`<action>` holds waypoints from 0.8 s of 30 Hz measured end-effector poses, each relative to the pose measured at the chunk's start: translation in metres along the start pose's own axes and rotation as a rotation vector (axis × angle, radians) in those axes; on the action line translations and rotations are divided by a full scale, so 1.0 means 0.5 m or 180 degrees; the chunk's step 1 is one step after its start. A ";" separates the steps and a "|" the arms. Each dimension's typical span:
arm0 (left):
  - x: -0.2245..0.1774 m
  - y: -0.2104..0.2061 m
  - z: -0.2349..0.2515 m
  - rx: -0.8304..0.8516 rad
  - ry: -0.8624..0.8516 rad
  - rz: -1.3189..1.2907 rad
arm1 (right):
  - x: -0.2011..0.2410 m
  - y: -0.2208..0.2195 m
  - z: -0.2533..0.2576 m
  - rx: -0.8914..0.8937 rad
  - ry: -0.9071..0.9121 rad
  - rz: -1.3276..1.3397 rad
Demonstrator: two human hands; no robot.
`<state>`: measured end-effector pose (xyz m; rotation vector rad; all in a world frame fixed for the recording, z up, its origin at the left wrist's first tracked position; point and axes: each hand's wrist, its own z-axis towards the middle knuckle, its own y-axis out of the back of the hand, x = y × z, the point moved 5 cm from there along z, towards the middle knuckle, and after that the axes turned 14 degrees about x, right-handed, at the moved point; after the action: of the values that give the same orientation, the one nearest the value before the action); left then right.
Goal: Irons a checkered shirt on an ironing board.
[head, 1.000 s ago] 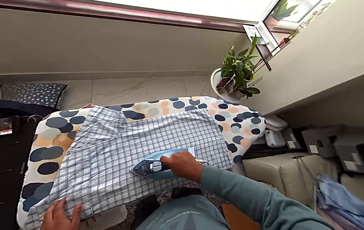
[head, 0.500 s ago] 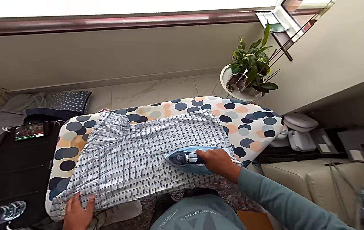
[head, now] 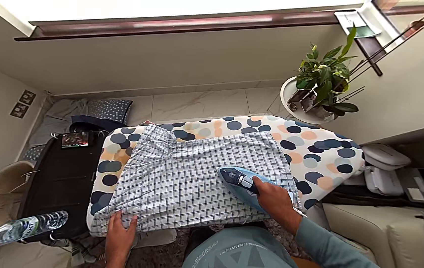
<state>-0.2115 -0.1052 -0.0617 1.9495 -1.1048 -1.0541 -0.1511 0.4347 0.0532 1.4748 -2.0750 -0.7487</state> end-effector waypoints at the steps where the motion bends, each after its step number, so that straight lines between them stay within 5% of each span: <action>1: 0.000 0.000 0.000 -0.0012 -0.0002 0.0028 | 0.018 0.011 0.009 0.0007 -0.0048 0.0005; 10: 0.035 -0.003 0.006 -0.0098 -0.0489 0.0256 | 0.163 0.124 0.156 -0.0563 0.0700 -0.0592; 18: 0.067 -0.012 0.005 -0.0009 -0.0801 0.0349 | 0.301 0.233 0.262 -0.0439 0.1509 -0.1366; 24: 0.079 -0.021 0.007 0.0014 -0.0841 0.0292 | 0.311 0.254 0.284 -0.0423 0.1746 -0.1595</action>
<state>-0.1982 -0.1362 -0.0845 1.7798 -1.3253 -1.2854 -0.3792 0.3429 0.0459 1.8876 -1.2444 -0.5537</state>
